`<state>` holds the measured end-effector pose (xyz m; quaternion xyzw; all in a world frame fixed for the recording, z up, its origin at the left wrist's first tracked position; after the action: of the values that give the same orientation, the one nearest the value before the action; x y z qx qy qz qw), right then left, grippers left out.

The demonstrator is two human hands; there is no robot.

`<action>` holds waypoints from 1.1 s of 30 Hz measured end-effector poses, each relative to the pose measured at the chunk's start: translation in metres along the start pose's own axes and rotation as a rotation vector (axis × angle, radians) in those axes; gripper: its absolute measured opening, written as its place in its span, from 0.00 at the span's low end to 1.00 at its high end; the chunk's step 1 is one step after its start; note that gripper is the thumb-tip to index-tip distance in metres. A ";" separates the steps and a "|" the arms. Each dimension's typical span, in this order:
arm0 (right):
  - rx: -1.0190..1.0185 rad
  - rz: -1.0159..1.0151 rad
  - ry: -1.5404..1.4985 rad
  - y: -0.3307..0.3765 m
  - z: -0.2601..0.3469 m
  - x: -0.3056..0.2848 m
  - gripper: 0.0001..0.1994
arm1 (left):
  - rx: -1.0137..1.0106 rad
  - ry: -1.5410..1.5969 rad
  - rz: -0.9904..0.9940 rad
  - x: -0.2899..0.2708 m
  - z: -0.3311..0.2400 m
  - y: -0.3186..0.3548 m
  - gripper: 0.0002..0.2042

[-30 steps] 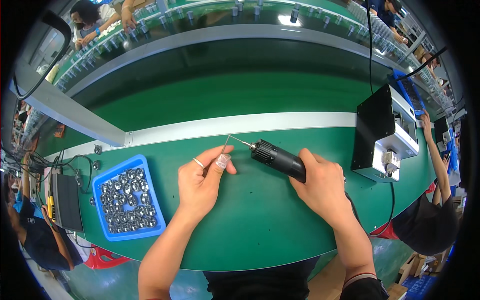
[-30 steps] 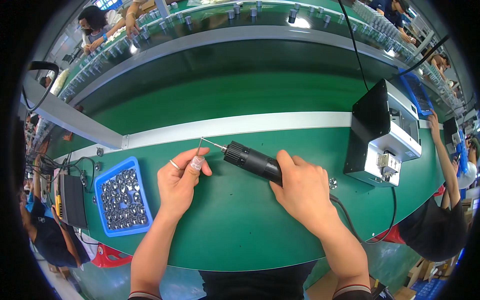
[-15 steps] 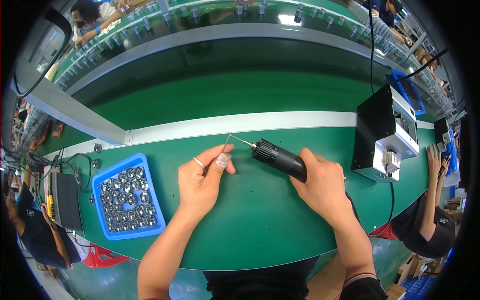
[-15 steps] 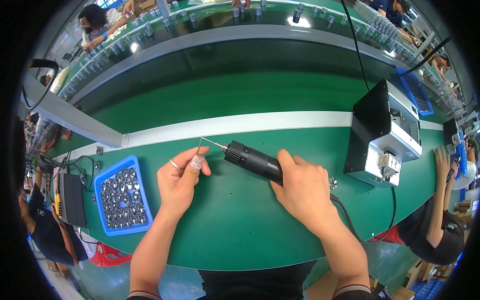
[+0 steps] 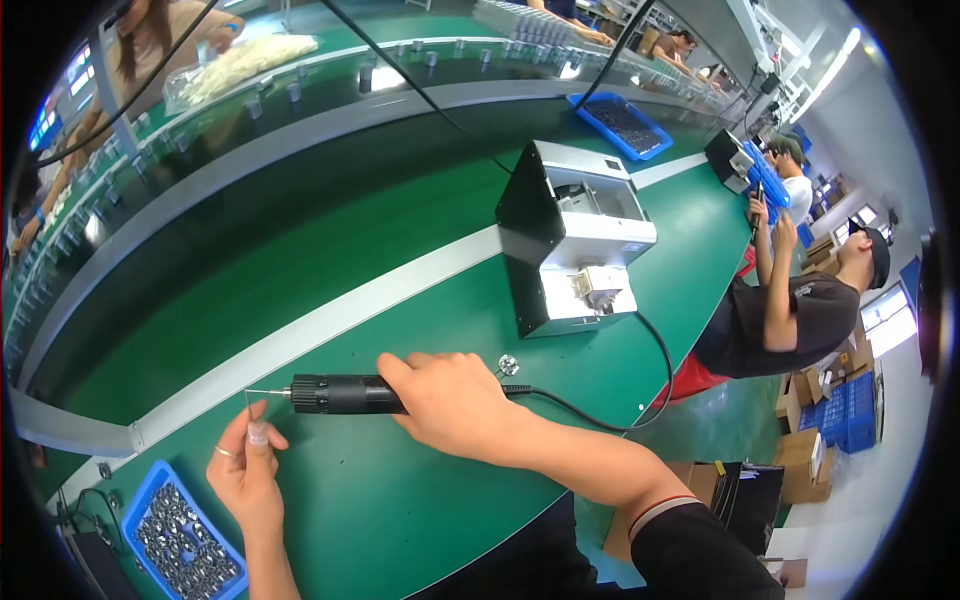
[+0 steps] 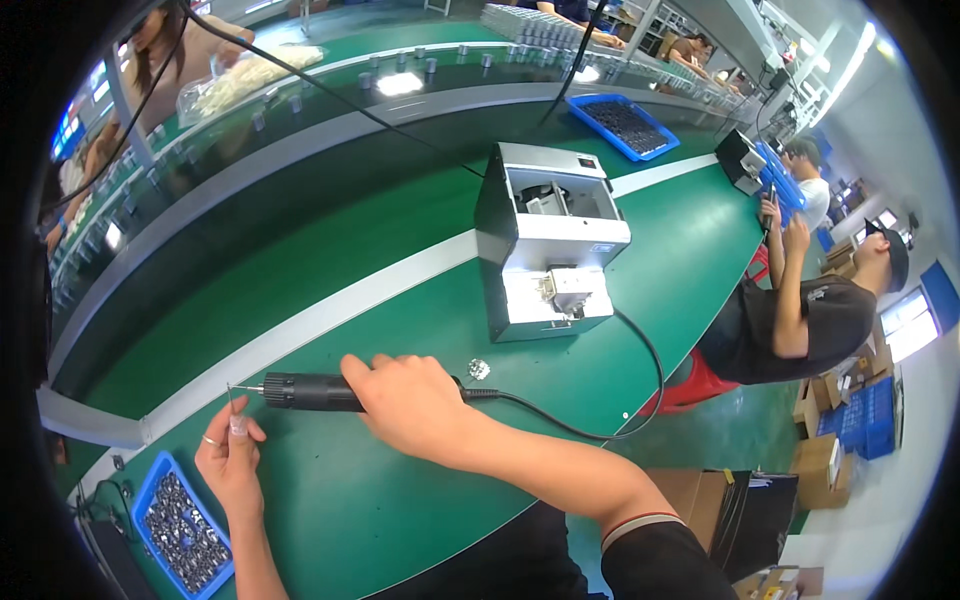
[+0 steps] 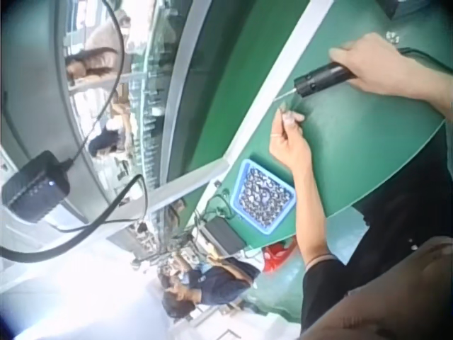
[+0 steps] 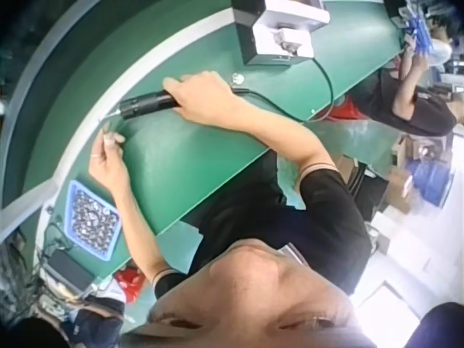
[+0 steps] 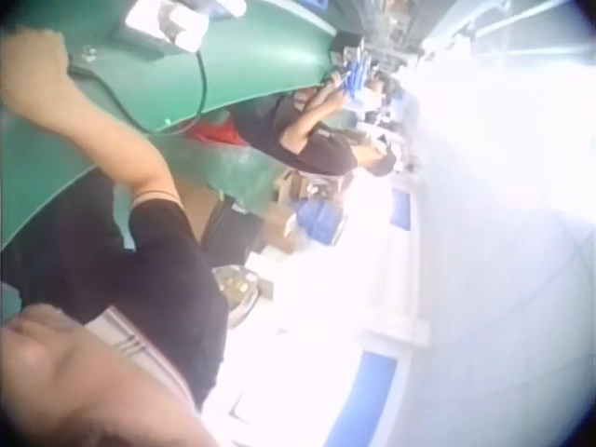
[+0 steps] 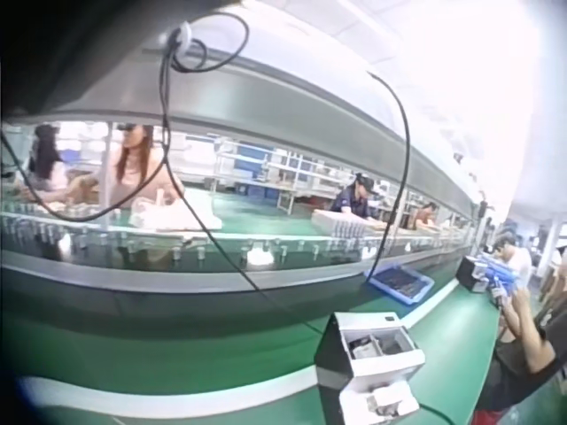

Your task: Using an electric screwdriver to assemble small electronic components on a production line.

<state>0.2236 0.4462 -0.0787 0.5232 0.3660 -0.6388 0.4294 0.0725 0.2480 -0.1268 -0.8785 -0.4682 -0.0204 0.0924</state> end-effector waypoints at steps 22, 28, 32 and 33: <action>-0.007 -0.209 0.008 0.004 0.008 0.000 0.16 | -0.074 -0.052 -0.007 0.000 -0.023 0.001 0.11; -0.031 -0.171 0.046 0.003 0.011 -0.001 0.17 | -0.036 -0.062 0.033 0.003 -0.023 0.003 0.11; -0.034 -0.165 0.040 0.002 0.013 -0.002 0.18 | -0.047 -0.096 0.019 0.001 -0.029 0.005 0.11; -0.029 -0.161 0.045 0.003 0.012 -0.001 0.18 | -0.032 -0.086 0.027 0.002 -0.026 0.004 0.11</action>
<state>0.2217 0.4341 -0.0753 0.5000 0.4257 -0.6538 0.3759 0.0780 0.2427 -0.1015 -0.8862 -0.4595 0.0111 0.0582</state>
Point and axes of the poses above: each hand's wrist, its own y-axis away from the middle knuckle, its own x-axis out of the palm, z = x × y, the point moved 3 cm from there along -y, towards the middle knuckle, and after that the axes turned 12 degrees about y, right-handed, at the moved point
